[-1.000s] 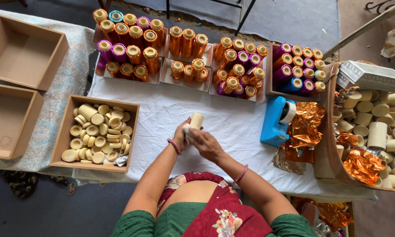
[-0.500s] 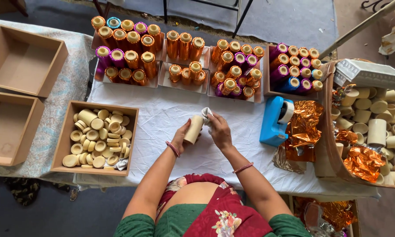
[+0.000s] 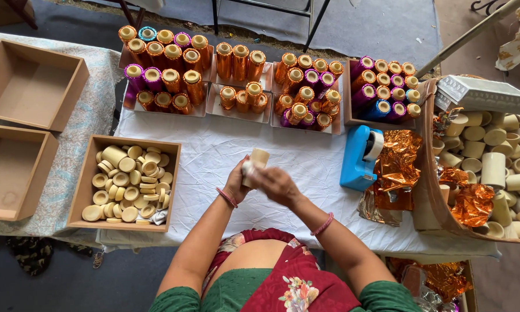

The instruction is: Wrapping clay diyas and small cylinders with paper or cloth.

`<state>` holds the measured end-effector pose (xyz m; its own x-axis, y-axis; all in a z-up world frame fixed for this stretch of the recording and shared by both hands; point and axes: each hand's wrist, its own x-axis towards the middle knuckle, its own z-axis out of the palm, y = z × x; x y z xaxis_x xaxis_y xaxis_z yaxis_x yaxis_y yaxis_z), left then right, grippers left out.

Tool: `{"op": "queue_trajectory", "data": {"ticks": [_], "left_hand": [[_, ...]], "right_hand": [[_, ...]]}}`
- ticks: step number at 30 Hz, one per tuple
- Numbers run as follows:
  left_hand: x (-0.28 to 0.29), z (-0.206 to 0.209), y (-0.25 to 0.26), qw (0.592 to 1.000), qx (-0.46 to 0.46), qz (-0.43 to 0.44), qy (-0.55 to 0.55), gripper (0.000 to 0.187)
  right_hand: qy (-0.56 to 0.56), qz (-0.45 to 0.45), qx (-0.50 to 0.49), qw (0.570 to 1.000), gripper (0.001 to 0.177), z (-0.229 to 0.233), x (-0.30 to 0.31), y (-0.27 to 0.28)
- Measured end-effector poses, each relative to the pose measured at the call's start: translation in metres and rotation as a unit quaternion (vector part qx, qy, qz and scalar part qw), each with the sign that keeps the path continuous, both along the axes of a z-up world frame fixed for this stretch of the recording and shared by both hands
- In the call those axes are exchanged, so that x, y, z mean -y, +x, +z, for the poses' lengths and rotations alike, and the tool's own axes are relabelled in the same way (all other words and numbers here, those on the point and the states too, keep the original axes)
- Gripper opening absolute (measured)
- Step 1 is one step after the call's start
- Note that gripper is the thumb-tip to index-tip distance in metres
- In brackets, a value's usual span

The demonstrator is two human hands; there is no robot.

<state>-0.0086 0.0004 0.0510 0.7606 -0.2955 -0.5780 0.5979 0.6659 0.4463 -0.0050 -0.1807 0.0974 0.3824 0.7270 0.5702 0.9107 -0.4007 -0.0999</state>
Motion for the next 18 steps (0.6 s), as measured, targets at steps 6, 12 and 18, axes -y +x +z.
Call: {"op": "queue_trajectory", "data": {"ticks": [6,12,18], "left_hand": [[0.002,0.012,-0.002,0.997,0.066,0.044,-0.012,0.045],[0.009,0.036,-0.01,0.998,0.053,0.018,0.023,0.045],[0.005,0.029,-0.009,0.999,0.04,-0.029,0.009,0.047]], "right_hand": [[0.028,0.059,0.008,0.998,0.043,0.028,-0.007,-0.015],[0.081,-0.134,-0.042,0.987,0.044,0.037,-0.004,-0.004],[0.047,-0.06,0.016,0.997,0.044,0.043,0.006,0.0]]}}
